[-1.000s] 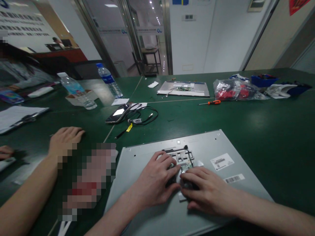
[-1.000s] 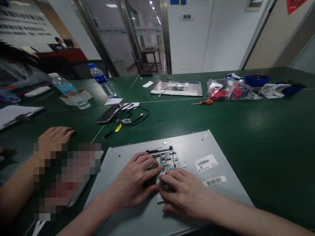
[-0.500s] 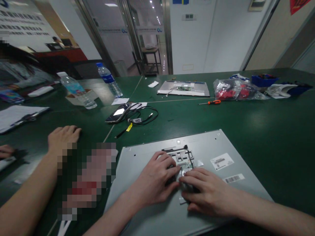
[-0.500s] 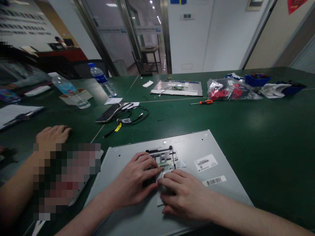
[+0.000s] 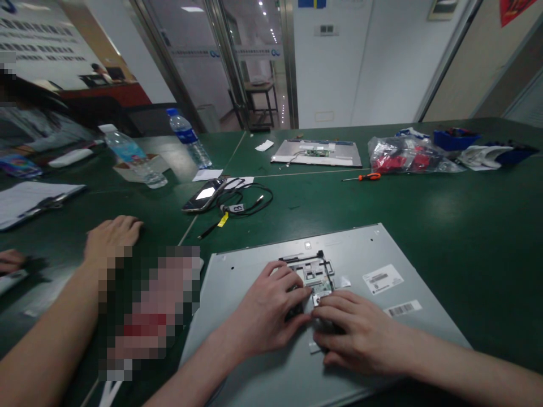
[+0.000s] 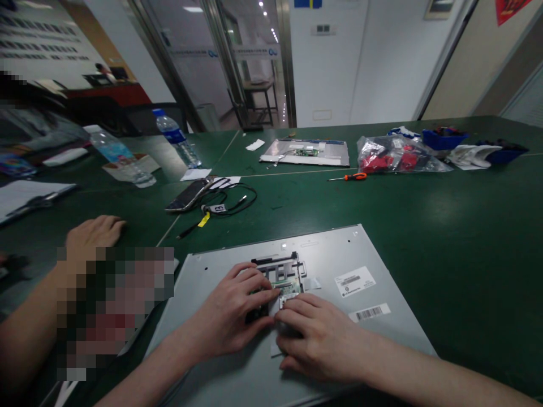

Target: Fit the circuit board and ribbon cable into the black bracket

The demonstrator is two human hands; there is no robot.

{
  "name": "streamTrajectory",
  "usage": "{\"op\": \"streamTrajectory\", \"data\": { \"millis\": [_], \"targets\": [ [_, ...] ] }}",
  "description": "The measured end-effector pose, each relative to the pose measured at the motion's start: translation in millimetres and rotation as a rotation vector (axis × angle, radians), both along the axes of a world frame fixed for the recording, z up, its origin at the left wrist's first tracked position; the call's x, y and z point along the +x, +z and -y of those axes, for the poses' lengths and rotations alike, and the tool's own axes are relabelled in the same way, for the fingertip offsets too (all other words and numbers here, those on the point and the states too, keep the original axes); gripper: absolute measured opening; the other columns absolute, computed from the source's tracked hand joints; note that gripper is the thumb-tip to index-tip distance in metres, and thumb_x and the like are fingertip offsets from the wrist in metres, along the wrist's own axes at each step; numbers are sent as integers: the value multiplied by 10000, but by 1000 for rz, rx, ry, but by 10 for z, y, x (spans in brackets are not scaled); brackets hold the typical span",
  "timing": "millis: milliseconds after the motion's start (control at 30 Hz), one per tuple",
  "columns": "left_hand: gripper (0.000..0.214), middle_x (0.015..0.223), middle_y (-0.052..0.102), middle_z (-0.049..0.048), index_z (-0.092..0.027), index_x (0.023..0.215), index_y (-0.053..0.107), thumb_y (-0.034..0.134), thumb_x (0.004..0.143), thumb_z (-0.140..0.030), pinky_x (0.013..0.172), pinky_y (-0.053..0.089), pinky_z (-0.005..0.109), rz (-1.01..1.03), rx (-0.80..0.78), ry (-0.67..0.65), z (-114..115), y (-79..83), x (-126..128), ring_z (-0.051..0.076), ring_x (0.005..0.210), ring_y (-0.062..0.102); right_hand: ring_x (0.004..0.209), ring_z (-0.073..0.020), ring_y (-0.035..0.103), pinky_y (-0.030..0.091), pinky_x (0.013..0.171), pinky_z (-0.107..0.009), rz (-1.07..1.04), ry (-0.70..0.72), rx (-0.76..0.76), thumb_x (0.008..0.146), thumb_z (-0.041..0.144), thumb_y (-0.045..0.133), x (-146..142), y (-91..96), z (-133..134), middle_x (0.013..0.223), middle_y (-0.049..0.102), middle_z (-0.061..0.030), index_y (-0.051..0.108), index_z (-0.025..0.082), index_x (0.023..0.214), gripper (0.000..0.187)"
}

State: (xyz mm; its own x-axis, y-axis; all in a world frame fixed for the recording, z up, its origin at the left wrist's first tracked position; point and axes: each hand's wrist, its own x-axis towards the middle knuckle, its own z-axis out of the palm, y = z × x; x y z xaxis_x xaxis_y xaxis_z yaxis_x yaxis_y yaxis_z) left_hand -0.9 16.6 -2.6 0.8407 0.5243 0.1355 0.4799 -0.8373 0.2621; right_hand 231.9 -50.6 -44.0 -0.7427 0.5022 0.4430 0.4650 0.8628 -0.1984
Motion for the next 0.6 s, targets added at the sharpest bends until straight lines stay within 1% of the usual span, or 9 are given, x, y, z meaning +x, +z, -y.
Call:
{"op": "streamTrajectory", "data": {
  "millis": [200, 333, 600],
  "targets": [
    [258, 997, 670, 59, -245, 1118, 693, 668, 894, -369, 1017, 393, 533, -14, -5, 6, -3, -6, -8, 276, 977, 600, 1005, -216, 561, 453, 931, -364, 17, -4, -14, 1008, 412, 621, -8, 7, 6, 1046, 656, -54, 691, 196, 1084, 240],
    [254, 985, 675, 57, -245, 1110, 696, 671, 887, -362, 1019, 396, 527, -5, -1, 9, -1, -7, -6, 273, 973, 607, 937, -210, 564, 443, 935, -362, 31, -4, 5, 1009, 404, 618, -22, -10, 8, 946, 662, -31, 685, 188, 1067, 234],
    [233, 980, 675, 59, -241, 1102, 694, 652, 902, -353, 1021, 399, 525, 13, 10, 20, 10, 3, -5, 269, 960, 607, 908, -212, 574, 441, 914, -361, 26, -18, 20, 999, 382, 623, -48, -31, 5, 917, 682, -32, 679, 183, 1052, 213]
  ]
}}
